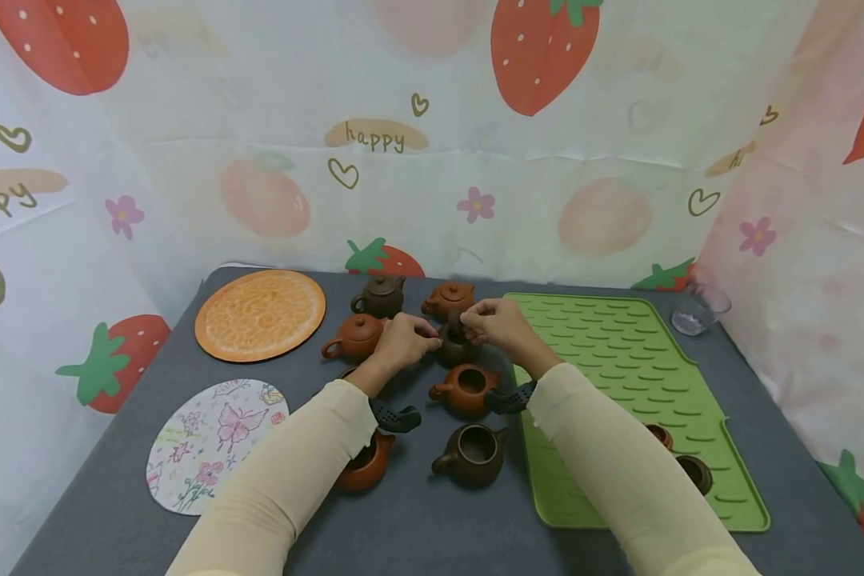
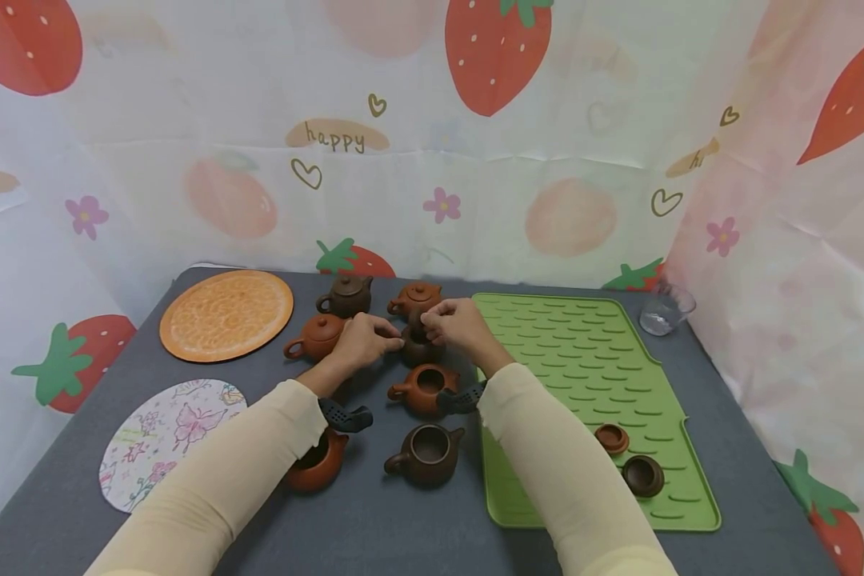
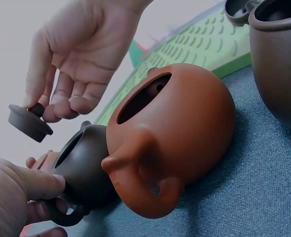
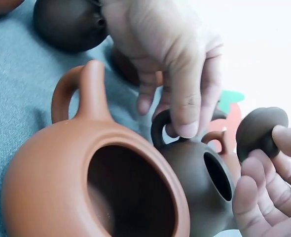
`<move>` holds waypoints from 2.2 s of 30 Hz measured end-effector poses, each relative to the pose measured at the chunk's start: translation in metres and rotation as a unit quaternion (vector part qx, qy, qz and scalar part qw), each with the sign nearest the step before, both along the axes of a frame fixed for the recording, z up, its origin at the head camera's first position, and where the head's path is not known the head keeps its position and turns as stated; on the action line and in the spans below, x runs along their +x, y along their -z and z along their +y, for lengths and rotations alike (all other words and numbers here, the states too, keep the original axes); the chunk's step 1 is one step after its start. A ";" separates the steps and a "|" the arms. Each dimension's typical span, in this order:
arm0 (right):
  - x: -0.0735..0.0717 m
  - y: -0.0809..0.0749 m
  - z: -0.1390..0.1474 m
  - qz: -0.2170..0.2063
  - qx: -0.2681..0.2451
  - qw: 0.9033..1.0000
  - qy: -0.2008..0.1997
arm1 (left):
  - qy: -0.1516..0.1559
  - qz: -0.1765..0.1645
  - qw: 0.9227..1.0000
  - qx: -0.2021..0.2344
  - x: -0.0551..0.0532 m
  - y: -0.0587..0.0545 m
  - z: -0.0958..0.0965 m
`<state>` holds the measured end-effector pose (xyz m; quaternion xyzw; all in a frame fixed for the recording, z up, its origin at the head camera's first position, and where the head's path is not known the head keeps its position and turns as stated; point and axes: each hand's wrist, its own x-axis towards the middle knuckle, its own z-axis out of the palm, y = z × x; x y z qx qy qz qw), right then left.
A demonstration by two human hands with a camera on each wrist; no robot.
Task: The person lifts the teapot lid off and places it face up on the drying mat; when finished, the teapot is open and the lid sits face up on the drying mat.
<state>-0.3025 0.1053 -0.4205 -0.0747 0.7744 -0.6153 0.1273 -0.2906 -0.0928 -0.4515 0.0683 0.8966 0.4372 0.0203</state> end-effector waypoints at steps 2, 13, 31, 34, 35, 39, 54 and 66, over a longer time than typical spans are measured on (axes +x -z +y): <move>0.000 -0.001 0.001 -0.022 -0.043 0.999 0.002 | 0.000 -0.001 1.000 -0.002 0.000 0.000 0.000; 0.003 -0.006 0.009 -0.073 -0.161 0.984 -0.036 | 0.003 0.005 1.000 -0.017 -0.002 0.000 0.001; 0.013 -0.026 0.033 -0.082 -0.225 0.968 -0.069 | 0.003 0.002 1.000 -0.013 -0.002 0.003 0.001; 0.015 -0.031 0.038 -0.075 -0.212 0.971 -0.074 | 0.005 0.002 1.000 -0.013 -0.001 0.000 0.000; 0.016 -0.032 0.039 -0.072 -0.208 0.972 -0.077 | 0.005 0.003 1.000 -0.014 0.000 -0.001 0.000; 0.021 -0.039 0.046 -0.061 -0.195 0.975 -0.089 | 0.005 0.005 1.000 -0.017 0.001 -0.003 -0.001; 0.041 -0.064 0.084 0.026 -0.042 0.992 -0.120 | 0.008 0.003 1.000 -0.017 0.001 -0.002 -0.001; 0.056 -0.075 0.116 0.062 0.050 0.990 -0.118 | -0.001 -0.004 1.000 -0.016 0.001 -0.003 0.001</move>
